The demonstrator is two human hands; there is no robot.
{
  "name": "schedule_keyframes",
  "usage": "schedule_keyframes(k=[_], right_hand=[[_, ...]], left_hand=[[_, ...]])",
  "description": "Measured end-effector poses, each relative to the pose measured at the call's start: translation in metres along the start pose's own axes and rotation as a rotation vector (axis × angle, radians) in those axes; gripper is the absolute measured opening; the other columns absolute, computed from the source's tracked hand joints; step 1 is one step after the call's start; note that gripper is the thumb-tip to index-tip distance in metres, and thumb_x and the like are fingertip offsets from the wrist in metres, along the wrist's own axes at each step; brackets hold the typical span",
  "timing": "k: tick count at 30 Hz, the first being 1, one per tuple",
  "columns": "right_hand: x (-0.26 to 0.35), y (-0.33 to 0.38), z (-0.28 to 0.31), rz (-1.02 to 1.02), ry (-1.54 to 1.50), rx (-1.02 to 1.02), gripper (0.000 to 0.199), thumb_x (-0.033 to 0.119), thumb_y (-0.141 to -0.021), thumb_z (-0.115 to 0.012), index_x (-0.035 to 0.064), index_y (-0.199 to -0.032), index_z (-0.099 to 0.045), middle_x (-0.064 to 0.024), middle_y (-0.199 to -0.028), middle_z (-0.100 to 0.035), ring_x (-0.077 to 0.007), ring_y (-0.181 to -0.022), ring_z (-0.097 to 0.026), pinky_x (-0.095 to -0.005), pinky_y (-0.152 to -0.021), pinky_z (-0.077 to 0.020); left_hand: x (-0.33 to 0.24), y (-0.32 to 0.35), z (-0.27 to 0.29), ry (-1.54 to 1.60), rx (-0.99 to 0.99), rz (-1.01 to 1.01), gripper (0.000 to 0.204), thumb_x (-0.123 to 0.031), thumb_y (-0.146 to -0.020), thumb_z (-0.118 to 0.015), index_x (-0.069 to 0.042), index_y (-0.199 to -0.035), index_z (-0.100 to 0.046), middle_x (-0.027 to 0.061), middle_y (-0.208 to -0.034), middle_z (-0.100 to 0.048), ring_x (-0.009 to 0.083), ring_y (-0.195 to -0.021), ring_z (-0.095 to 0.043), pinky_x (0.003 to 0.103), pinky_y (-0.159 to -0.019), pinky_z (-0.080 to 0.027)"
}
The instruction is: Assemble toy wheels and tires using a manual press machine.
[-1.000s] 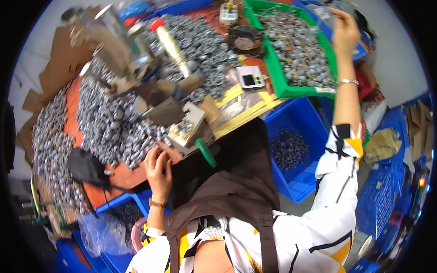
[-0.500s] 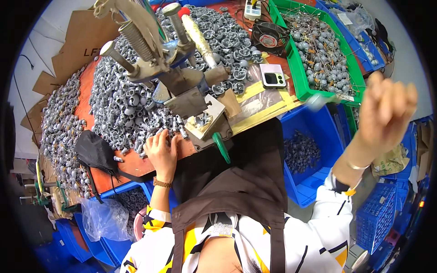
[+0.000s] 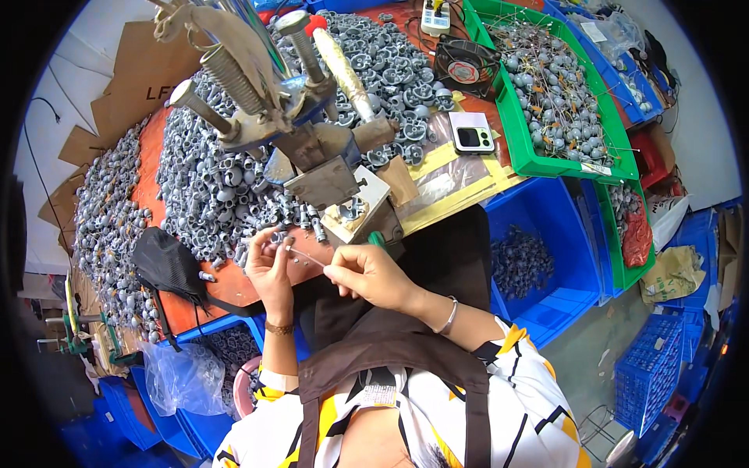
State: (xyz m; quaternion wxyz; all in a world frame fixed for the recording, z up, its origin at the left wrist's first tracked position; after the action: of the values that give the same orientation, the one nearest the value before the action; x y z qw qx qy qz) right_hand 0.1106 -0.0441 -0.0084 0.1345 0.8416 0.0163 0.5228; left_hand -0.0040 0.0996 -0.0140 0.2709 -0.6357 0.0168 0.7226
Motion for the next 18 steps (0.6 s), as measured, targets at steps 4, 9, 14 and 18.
schedule_keyframes(k=[4, 9, 14, 18], right_hand=[[0.017, -0.002, 0.005, 0.256, 0.343, -0.198, 0.022, 0.011, -0.093, -0.061, 0.0049, -0.073, -0.053, 0.0057, -0.064, -0.052, 0.0004, -0.058, -0.046, -0.0189, -0.051, -0.0369], [0.033, 0.002, 0.004, 0.355, 0.462, -0.31, 0.025, 0.007, -0.089, -0.064, 0.0013, -0.069, -0.05, 0.0059, -0.059, -0.047, 0.0009, -0.057, -0.041, -0.0205, -0.048, -0.0338], [0.032, 0.002, 0.004, 0.376, 0.507, -0.319, 0.023, 0.005, -0.087, -0.064, 0.0007, -0.069, -0.051, 0.0043, -0.057, -0.049, 0.0004, -0.056, -0.043, -0.021, -0.047, -0.0354], [0.034, 0.005, 0.003, 0.407, 0.525, -0.322, 0.021, 0.004, -0.085, -0.065, 0.0005, -0.069, -0.051, 0.0027, -0.057, -0.05, -0.0003, -0.054, -0.044, -0.0215, -0.047, -0.0362]], left_hand=[[0.003, 0.008, -0.019, 0.667, 0.162, 0.339, 0.028, 0.011, -0.083, -0.064, 0.0, -0.108, -0.059, 0.0092, -0.103, -0.065, 0.0133, -0.094, -0.063, 0.026, -0.078, -0.054], [-0.014, 0.007, -0.015, 0.544, 0.179, 0.255, 0.028, 0.012, -0.083, -0.063, 0.002, -0.109, -0.059, 0.0104, -0.108, -0.064, 0.0157, -0.096, -0.064, 0.029, -0.082, -0.056], [-0.018, 0.008, -0.009, 0.489, 0.188, 0.226, 0.029, 0.013, -0.081, -0.065, 0.003, -0.108, -0.06, 0.0093, -0.107, -0.064, 0.0149, -0.097, -0.063, 0.029, -0.083, -0.055], [-0.022, 0.006, -0.006, 0.439, 0.193, 0.195, 0.028, 0.011, -0.082, -0.066, 0.002, -0.108, -0.06, 0.0094, -0.102, -0.065, 0.0151, -0.088, -0.066, 0.029, -0.077, -0.056]])
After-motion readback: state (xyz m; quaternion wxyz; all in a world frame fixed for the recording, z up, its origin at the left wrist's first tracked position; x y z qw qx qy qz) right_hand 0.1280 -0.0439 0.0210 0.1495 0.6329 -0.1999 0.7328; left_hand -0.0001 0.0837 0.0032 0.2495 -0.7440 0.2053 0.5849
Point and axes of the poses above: each hand's wrist, its own y-axis away from the middle knuckle, its own z-axis out of the back of the hand, x = y × z, the point moved 8 cm from there along -y, towards the middle knuckle
